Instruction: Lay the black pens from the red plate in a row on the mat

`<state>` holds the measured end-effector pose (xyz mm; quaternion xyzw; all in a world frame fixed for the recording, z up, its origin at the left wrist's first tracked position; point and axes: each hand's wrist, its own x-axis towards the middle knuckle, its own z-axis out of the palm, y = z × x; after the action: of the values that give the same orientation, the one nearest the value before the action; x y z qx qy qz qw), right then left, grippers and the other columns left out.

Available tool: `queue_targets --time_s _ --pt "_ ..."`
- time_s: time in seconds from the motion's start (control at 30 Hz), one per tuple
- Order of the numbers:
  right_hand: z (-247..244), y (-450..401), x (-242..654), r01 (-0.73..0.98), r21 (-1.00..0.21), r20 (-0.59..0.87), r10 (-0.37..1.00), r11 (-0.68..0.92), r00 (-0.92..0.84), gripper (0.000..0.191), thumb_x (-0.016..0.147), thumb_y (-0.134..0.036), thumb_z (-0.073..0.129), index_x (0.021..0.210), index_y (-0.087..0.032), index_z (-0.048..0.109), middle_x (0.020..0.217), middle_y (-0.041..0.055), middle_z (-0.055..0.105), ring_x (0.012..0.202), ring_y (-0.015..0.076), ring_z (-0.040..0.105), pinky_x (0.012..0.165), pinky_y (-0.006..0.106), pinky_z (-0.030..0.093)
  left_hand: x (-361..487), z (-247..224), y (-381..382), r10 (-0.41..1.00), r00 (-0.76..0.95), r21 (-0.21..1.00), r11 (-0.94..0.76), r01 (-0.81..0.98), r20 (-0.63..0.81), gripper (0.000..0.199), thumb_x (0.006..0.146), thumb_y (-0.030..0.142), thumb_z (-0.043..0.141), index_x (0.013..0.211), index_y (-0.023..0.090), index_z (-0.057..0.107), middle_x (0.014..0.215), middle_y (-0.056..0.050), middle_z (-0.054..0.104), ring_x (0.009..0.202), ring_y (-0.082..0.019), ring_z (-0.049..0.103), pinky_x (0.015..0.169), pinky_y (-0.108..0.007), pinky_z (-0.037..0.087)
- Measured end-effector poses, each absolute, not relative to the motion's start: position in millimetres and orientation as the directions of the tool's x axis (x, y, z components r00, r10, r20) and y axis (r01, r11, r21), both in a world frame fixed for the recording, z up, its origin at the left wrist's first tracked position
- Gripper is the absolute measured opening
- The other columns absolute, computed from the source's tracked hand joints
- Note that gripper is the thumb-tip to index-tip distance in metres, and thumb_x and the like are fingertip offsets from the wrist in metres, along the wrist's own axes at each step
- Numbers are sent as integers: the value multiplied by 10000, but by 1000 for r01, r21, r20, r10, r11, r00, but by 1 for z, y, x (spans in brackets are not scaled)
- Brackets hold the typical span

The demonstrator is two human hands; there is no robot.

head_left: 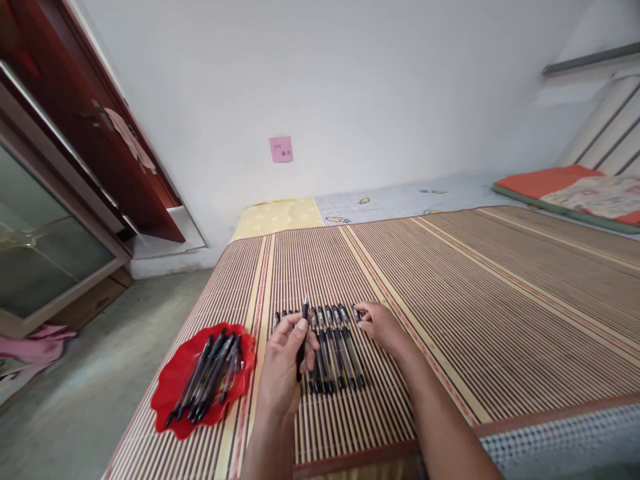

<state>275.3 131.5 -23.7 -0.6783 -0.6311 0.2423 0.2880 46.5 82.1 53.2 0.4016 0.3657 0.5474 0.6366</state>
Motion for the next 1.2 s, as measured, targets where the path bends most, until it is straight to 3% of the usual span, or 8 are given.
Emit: queue_targets --time_s 0.2,0.53,0.73,0.97,1.07,1.2 --pt "-25 133 267 760 -649 75 994 -13 81 405 836 -44 572 1205 -159 695 1209 98 682 886 171 687 874 293 507 47 54 83 989 143 914 80 -397 -25 310 845 403 740 988 155 622 625 35 635 414 -37 427 390 -145 260" --pt "-14 129 260 740 -673 89 992 -2 84 351 834 -71 620 1169 -129 708 1143 127 706 907 213 679 825 318 507 48 56 82 989 148 918 74 -390 -17 295 857 392 727 1000 154 626 627 35 630 422 -38 423 393 -148 253" --pt "-10 125 261 714 -696 14 993 -72 113 390 857 -125 633 1245 -140 670 1047 114 715 919 217 683 757 291 508 49 52 82 986 161 918 94 -384 -34 279 880 391 707 1012 160 624 634 37 629 433 -42 433 405 -149 280" --pt "-17 127 267 707 -704 16 993 -73 118 399 815 -41 595 1194 -129 687 1152 123 700 957 196 680 833 287 505 57 54 80 982 175 919 131 -371 -69 349 812 443 752 955 157 612 618 27 633 420 -46 430 398 -150 261" --pt "-9 126 269 624 -779 32 991 -57 129 332 849 -123 600 1166 -146 699 1100 110 720 979 209 681 827 308 516 61 53 79 978 194 921 147 -360 -80 361 790 450 769 932 164 602 616 27 633 417 -49 427 394 -153 260" --pt "27 112 259 302 -945 125 992 124 -16 286 931 -351 581 1106 -175 722 952 67 731 854 182 683 741 304 523 66 50 77 976 211 923 137 -359 -63 356 780 442 783 918 172 598 628 28 638 422 -48 430 408 -154 280"
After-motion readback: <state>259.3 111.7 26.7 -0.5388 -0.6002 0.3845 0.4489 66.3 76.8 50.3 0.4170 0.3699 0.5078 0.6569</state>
